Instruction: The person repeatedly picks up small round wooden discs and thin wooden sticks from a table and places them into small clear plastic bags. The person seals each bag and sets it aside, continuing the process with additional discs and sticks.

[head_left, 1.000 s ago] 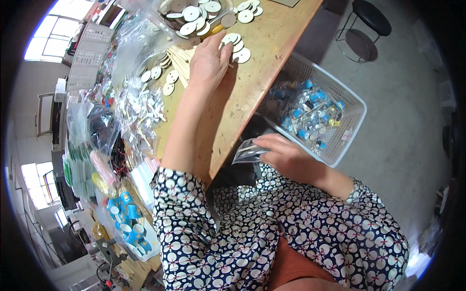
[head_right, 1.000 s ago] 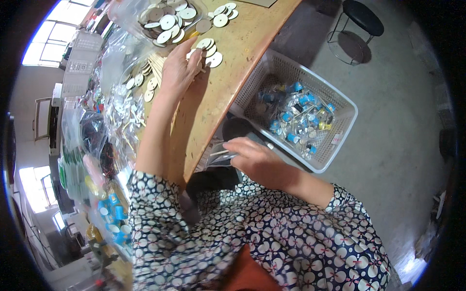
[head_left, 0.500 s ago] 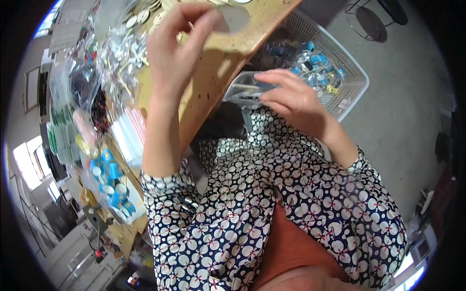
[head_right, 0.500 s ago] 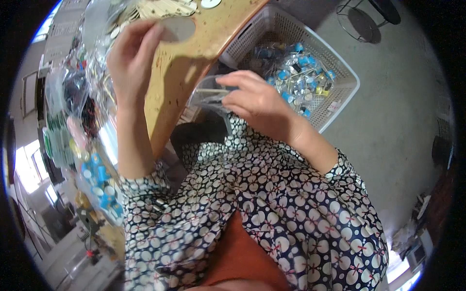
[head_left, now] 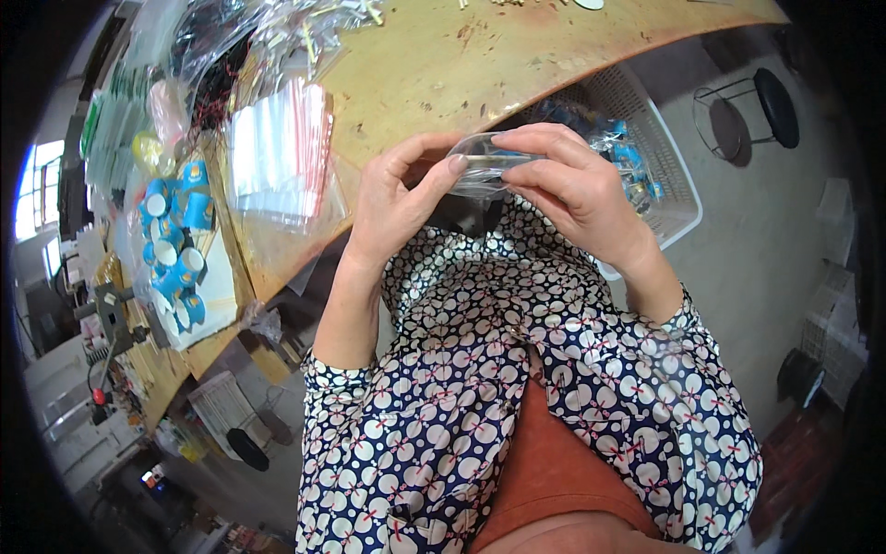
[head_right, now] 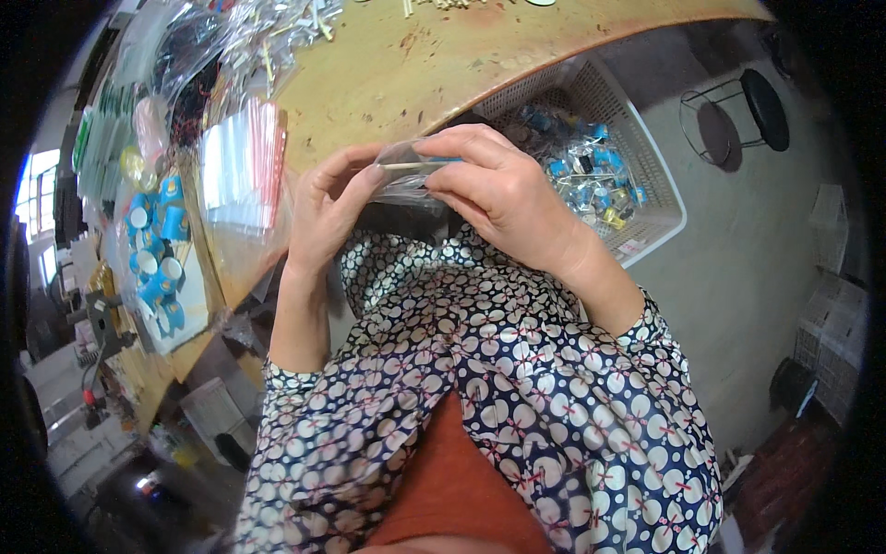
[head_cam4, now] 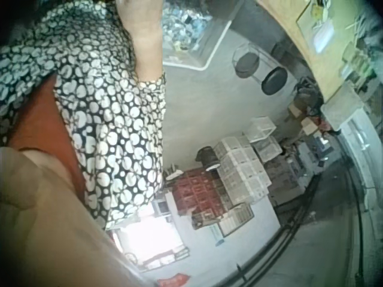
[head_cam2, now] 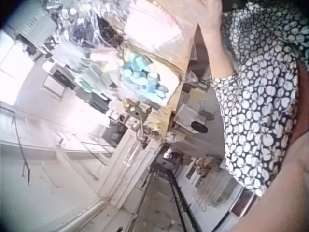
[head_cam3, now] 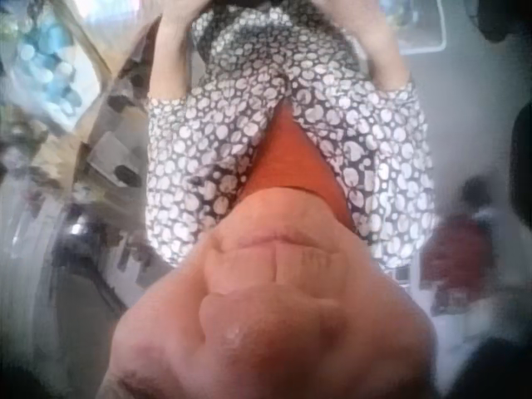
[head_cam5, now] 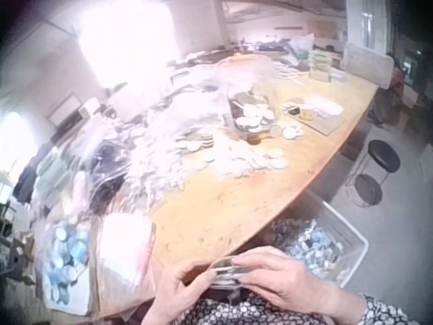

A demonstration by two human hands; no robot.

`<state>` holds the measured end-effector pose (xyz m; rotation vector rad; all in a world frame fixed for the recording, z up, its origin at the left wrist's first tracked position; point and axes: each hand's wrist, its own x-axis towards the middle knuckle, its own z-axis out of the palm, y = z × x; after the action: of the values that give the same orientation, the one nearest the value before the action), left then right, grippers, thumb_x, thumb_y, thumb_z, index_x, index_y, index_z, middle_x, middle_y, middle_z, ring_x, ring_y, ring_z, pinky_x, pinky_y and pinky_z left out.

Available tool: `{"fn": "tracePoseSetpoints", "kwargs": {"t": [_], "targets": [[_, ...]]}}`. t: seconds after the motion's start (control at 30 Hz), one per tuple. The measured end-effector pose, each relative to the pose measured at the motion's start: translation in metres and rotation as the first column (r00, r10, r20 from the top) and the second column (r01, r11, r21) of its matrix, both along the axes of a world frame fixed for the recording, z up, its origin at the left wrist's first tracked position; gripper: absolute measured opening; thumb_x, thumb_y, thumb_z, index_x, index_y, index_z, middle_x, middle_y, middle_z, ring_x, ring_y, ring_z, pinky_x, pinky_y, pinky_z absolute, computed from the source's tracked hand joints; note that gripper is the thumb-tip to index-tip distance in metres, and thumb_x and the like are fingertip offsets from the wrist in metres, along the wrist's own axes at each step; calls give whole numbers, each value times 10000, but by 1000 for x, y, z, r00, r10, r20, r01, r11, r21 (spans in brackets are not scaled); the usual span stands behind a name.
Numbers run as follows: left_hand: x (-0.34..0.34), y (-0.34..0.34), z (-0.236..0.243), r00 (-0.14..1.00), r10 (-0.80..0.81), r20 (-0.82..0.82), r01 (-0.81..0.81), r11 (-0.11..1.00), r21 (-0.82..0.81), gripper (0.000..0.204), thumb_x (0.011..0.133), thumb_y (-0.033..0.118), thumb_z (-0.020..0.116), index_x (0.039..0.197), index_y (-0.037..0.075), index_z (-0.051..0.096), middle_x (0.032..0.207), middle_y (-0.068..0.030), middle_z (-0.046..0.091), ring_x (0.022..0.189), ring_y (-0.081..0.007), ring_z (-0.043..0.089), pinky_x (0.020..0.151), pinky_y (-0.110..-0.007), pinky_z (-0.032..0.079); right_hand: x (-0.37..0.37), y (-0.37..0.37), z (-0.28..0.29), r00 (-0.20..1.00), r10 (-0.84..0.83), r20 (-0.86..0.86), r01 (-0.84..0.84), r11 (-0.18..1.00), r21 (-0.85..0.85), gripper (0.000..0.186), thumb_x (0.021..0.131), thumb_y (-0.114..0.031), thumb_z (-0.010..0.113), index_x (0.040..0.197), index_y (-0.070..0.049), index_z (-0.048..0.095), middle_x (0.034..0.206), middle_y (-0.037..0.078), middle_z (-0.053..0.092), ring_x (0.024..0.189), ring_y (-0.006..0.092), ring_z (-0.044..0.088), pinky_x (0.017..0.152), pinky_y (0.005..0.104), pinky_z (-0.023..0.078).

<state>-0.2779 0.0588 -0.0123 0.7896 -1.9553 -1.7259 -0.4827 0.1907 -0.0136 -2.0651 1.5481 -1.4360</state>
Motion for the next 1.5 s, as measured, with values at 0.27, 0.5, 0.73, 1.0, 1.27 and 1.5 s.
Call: {"fn": "tracePoseSetpoints", "kwargs": {"t": [0.27, 0.5, 0.73, 1.0, 1.27, 1.5], "targets": [[18, 3, -12, 997, 9, 77, -20, 990, 141, 136, 977, 100, 709, 1057, -11, 717, 974, 3, 715, 867, -65, 634, 788, -229, 519, 17, -3, -7, 996, 81, -42, -79, 996, 42, 162, 795, 14, 767, 933, 11, 681, 1161, 147, 699, 1088, 347, 659, 893, 405, 565], [10, 23, -32, 937, 280, 210, -56, 712, -700, 136, 920, 80, 724, 1049, 63, 686, 723, 18, 588, 679, -38, 537, 596, -269, 452, 34, -5, -6, 988, 117, -100, -113, 993, 46, 169, 789, 26, 764, 938, 10, 685, 1103, 130, 699, 1043, 329, 664, 867, 395, 565], [38, 14, -27, 965, 19, -261, 64, 950, 305, 362, 965, -24, 624, 1326, -55, 623, 1323, -142, 669, 1221, -183, 623, 1077, -327, 471, 20, -10, 2, 999, 8, -49, -6, 999, 52, 153, 814, 5, 778, 953, -16, 718, 1040, 101, 711, 960, 272, 684, 827, 351, 559], [36, 39, -39, 966, 191, -176, -230, 944, -238, 207, 1014, 10, 605, 1184, -59, 700, 1132, -124, 740, 1017, -159, 686, 919, -275, 535, 29, -15, 3, 1000, 4, 25, -7, 994, 111, 134, 848, 10, 748, 979, -19, 736, 1012, 93, 713, 916, 230, 687, 794, 317, 559], [36, 50, -27, 881, 420, -217, -358, 893, 274, 546, 1132, 310, 348, 1044, -114, 681, 993, -208, 751, 863, -200, 706, 796, -279, 542, 16, -10, -8, 642, -113, 758, -290, 880, 377, 177, 976, -33, 683, 1138, 39, 683, 1003, 79, 747, 965, 145, 733, 872, 259, 578], [35, 54, -31, 879, 447, -166, -400, 881, 253, 569, 1133, 339, 344, 1073, -123, 672, 1021, -209, 752, 920, -207, 707, 836, -276, 541, 13, -12, -14, 597, -123, 793, -344, 854, 391, 87, 990, -40, 668, 1060, 0, 701, 928, 51, 737, 909, 139, 729, 825, 260, 576]]}}
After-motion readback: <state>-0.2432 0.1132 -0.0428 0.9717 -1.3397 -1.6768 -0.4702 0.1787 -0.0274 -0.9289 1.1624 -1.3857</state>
